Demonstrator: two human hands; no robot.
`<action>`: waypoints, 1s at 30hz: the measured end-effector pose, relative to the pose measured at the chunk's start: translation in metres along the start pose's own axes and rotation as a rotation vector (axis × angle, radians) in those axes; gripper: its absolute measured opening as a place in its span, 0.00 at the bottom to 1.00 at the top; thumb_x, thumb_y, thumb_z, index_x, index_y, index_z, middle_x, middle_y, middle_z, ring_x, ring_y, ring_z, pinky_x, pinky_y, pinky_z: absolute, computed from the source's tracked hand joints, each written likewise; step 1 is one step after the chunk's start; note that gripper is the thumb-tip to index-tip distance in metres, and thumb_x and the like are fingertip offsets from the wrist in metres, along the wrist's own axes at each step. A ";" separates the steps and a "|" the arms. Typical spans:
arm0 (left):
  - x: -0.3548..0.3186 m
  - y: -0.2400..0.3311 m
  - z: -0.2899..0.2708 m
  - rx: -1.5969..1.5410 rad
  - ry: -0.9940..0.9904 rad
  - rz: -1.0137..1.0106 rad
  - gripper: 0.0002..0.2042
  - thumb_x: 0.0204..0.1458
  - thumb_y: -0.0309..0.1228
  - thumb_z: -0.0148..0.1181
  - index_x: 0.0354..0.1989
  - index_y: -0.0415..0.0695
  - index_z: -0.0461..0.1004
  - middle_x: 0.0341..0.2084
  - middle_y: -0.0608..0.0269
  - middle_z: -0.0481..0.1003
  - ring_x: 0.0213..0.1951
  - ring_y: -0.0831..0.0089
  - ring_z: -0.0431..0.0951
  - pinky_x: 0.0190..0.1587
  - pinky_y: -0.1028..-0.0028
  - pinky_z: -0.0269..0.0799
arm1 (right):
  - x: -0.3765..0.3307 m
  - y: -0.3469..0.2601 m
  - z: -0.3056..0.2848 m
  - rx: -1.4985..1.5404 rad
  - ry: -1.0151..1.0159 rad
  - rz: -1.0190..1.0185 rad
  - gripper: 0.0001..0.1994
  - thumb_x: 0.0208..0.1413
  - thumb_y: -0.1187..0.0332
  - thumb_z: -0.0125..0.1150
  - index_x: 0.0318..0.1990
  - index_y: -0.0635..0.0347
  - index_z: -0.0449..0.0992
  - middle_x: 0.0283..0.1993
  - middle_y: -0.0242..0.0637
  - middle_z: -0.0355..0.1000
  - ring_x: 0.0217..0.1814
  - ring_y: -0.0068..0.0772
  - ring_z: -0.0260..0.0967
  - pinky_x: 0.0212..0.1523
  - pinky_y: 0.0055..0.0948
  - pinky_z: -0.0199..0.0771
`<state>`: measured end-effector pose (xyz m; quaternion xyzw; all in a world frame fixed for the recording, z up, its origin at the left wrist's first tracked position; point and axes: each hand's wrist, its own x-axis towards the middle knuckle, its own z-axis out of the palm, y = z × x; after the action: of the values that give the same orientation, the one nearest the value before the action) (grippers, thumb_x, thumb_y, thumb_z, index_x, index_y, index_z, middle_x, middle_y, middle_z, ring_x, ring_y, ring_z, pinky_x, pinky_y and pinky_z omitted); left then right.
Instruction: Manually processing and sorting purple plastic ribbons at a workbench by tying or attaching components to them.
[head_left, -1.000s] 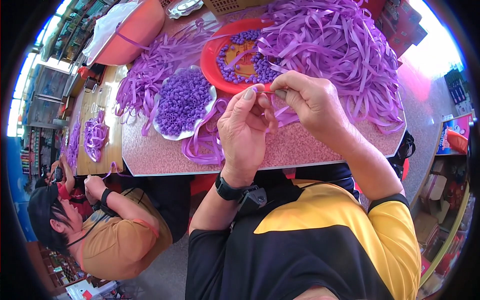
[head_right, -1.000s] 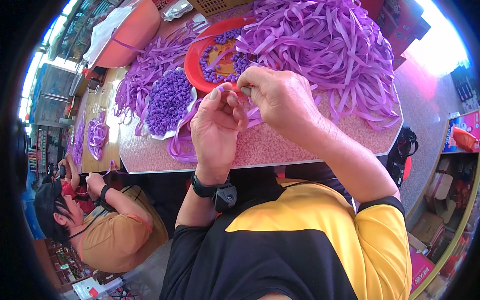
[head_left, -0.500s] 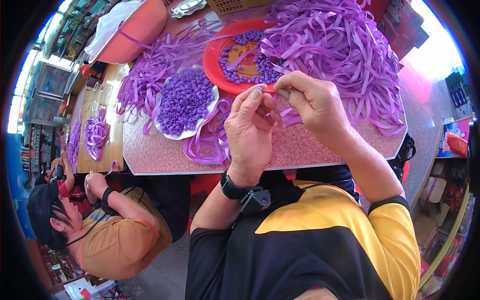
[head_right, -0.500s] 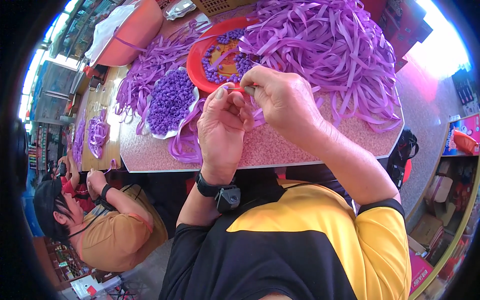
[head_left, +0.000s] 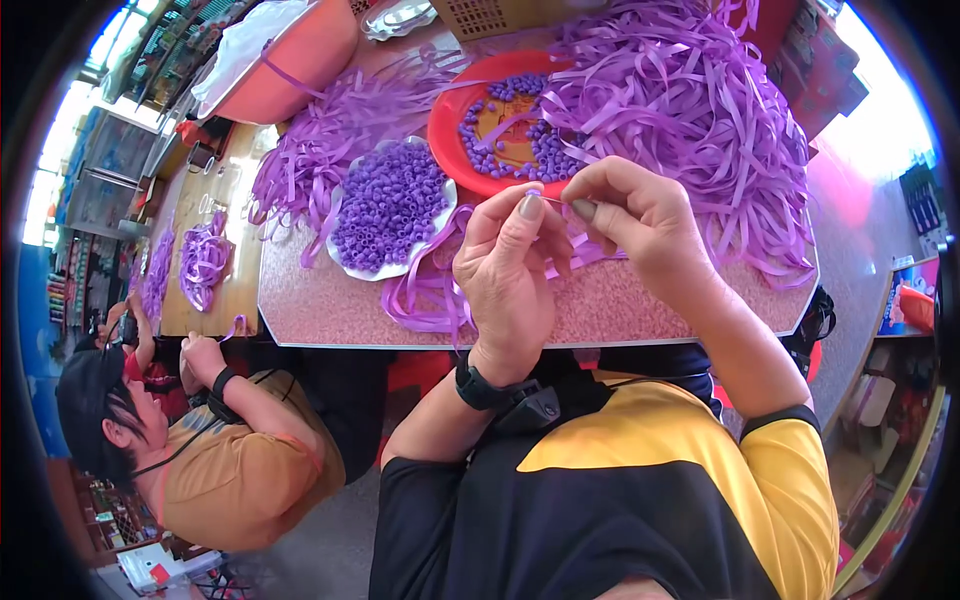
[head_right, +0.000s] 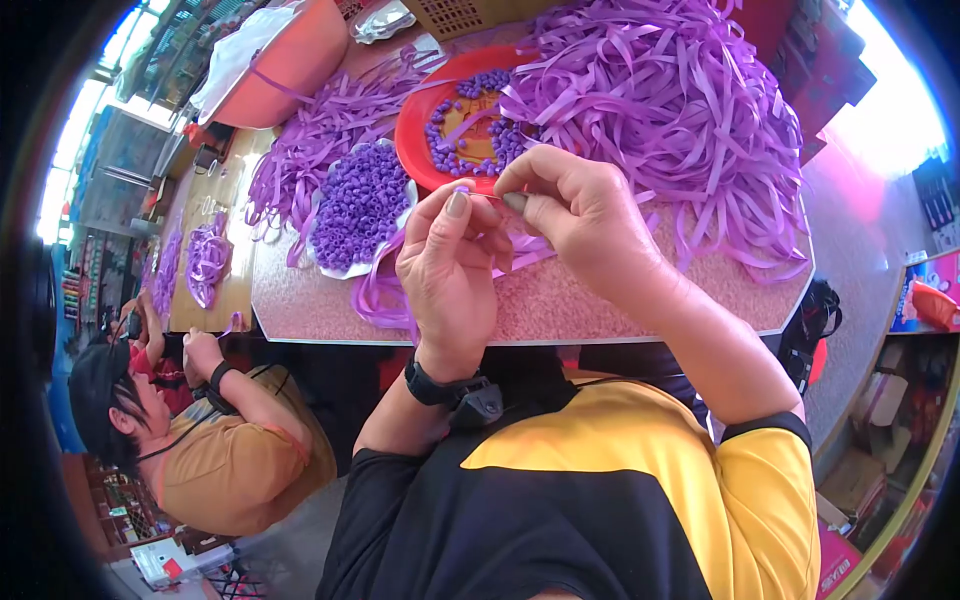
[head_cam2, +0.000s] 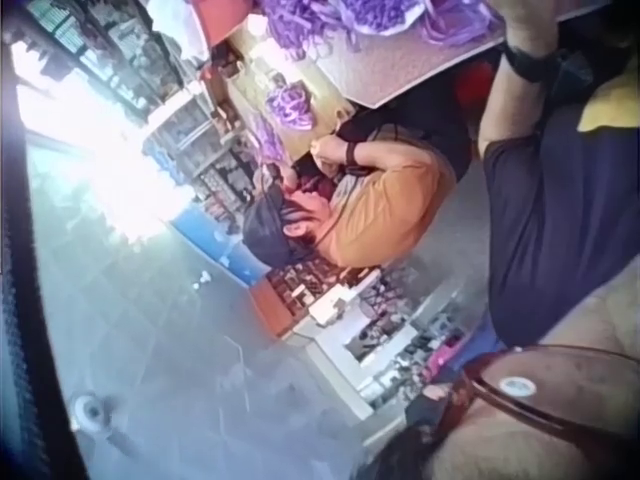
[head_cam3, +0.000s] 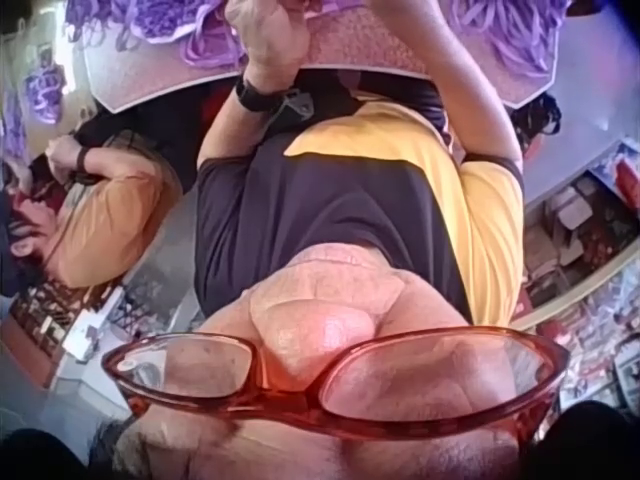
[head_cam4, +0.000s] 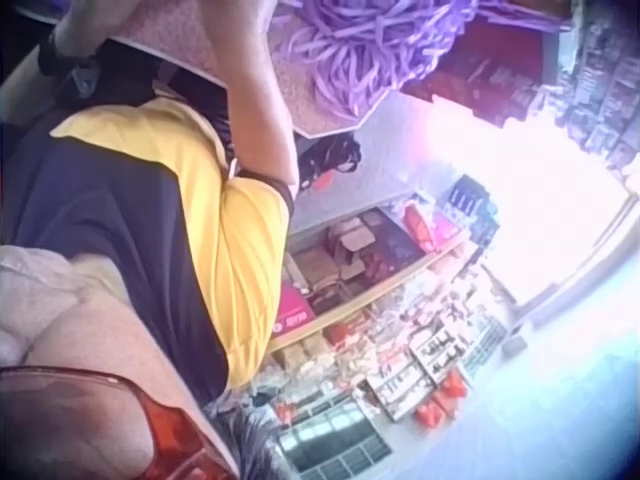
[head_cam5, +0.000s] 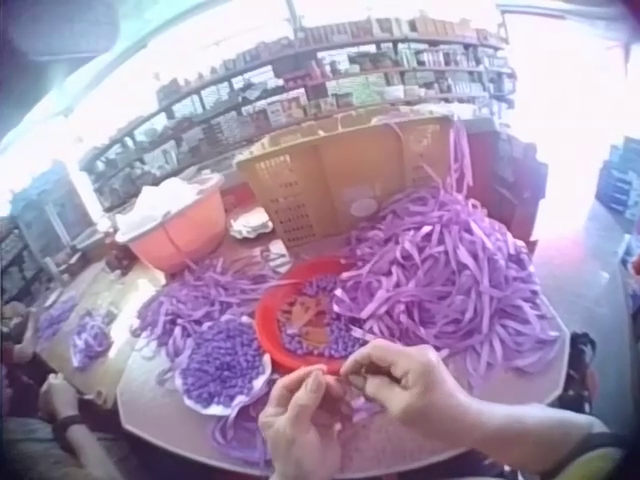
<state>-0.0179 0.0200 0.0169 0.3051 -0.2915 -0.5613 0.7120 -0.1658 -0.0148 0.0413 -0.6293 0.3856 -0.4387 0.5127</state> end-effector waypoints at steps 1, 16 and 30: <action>-0.001 0.001 0.000 0.009 -0.005 0.014 0.09 0.62 0.29 0.59 0.46 0.38 0.74 0.29 0.59 0.78 0.25 0.73 0.76 0.24 0.76 0.71 | 0.000 -0.001 0.000 0.000 -0.001 -0.002 0.06 0.60 0.79 0.58 0.42 0.63 0.77 0.30 0.24 0.71 0.29 0.12 0.64 0.29 0.16 0.62; -0.009 -0.001 -0.005 0.147 -0.027 0.004 0.08 0.63 0.25 0.55 0.48 0.37 0.74 0.32 0.57 0.79 0.25 0.74 0.76 0.25 0.78 0.70 | -0.002 -0.004 0.009 0.130 -0.052 0.026 0.06 0.59 0.77 0.59 0.43 0.62 0.78 0.29 0.24 0.71 0.29 0.13 0.64 0.30 0.16 0.63; 0.036 0.111 -0.117 1.740 -0.184 0.551 0.08 0.41 0.21 0.68 0.32 0.41 0.81 0.29 0.58 0.75 0.36 0.59 0.74 0.39 0.65 0.71 | -0.003 0.001 0.006 -0.336 -0.028 -0.335 0.04 0.60 0.78 0.59 0.40 0.66 0.77 0.31 0.32 0.73 0.34 0.19 0.70 0.37 0.18 0.68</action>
<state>0.1469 0.0180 0.0293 0.6074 -0.7293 0.0238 0.3140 -0.1613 -0.0108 0.0392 -0.7672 0.3361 -0.4384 0.3259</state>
